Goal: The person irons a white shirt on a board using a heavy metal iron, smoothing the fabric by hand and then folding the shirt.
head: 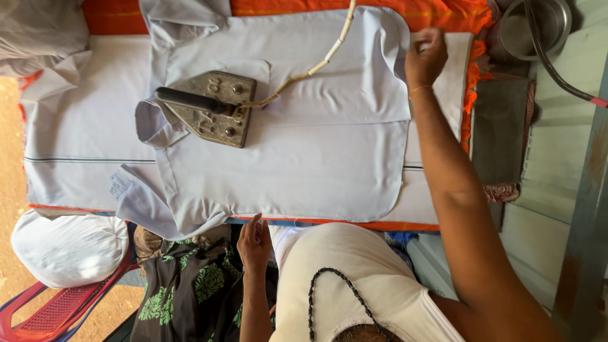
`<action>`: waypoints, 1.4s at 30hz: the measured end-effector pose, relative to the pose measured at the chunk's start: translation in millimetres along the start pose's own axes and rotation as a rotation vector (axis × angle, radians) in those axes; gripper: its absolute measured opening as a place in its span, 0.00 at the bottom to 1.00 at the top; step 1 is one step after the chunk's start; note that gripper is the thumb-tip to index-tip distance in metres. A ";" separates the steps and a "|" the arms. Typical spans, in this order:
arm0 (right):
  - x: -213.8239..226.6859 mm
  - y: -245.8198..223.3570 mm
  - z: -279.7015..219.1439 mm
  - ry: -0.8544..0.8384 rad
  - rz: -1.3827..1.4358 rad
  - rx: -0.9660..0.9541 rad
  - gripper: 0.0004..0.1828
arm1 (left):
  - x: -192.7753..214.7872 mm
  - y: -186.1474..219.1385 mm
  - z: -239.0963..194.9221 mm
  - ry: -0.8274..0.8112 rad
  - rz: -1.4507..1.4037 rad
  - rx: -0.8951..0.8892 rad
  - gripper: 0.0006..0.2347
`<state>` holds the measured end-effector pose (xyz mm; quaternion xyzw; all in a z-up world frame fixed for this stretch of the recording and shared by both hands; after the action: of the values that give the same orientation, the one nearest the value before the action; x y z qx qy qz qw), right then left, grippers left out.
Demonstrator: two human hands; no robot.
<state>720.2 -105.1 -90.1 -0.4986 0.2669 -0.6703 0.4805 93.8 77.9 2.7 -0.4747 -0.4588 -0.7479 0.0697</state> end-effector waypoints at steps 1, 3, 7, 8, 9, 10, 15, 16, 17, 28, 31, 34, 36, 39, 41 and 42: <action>13.7 -22.6 -12.9 0.195 -0.355 0.182 0.17 | -1.0 2.5 -1.4 -0.018 0.020 -0.020 0.08; -6.7 -37.1 -28.4 0.042 -0.367 0.205 0.15 | -3.0 4.4 -5.5 -0.057 0.015 0.027 0.09; -16.5 -4.2 -18.3 -0.010 -0.343 -0.210 0.19 | -0.4 11.5 3.2 -0.062 0.009 -0.038 0.09; -23.9 10.8 -21.6 -0.081 -0.151 -0.348 0.17 | 3.0 10.4 1.0 -0.062 0.014 -0.024 0.09; -32.9 22.1 -22.0 -0.145 0.044 -0.481 0.15 | 5.2 9.4 3.7 -0.059 0.017 -0.018 0.09; -42.8 29.0 -24.7 -0.209 0.242 -0.610 0.14 | 8.1 8.2 6.4 -0.056 0.019 -0.011 0.09; -17.3 -38.3 -26.6 -0.184 -0.006 -0.026 0.11 | 15.4 -3.0 -2.7 -0.005 0.033 -0.003 0.08; -22.1 -59.6 -48.5 -0.250 -0.029 0.088 0.11 | 14.0 -6.8 -8.2 -0.024 0.043 0.019 0.08; -32.1 -86.2 -57.5 -0.301 -0.045 0.221 0.11 | 10.1 -6.7 -8.0 -0.023 0.046 0.017 0.08; 55.6 -78.1 -91.9 -0.177 -0.535 0.223 0.08 | -2.5 4.7 -20.2 -0.047 -0.013 -0.024 0.07; 62.8 -63.2 -130.8 -0.295 -0.444 0.106 0.09 | -10.5 0.8 -18.2 -0.133 0.049 -0.080 0.06; 88.0 -64.8 -137.9 -0.187 -0.451 0.074 0.10 | -21.7 -18.3 -0.5 -0.230 0.093 0.100 0.05; 99.9 -86.9 -147.1 -0.181 -0.466 0.151 0.11 | -10.9 1.8 17.5 -0.145 -0.098 0.051 0.04; 56.5 -143.8 -163.0 -0.398 -0.441 0.395 0.19 | -20.7 48.1 59.9 -0.151 -0.187 -0.071 0.05; 34.3 -164.4 -174.1 -0.547 -0.444 0.536 0.29 | -31.6 75.6 73.0 -0.213 -0.209 -0.141 0.06; 37.4 -158.4 -165.2 -0.481 -0.460 0.451 0.30 | -38.7 88.1 74.5 -0.246 -0.239 -0.168 0.06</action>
<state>506.0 -96.5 -1.6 -0.5701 -0.1255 -0.6662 0.4642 210.4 71.0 36.9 -0.5089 -0.4527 -0.7229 -0.1160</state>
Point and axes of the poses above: each hand's wrist, its own z-axis towards the middle knuckle, its own x-axis out of the back of the hand, y = z × x, the point moved 9 cm from there along z, towards the middle knuckle, and after that the axes turned 1 degree about y, right-handed, at the moved point
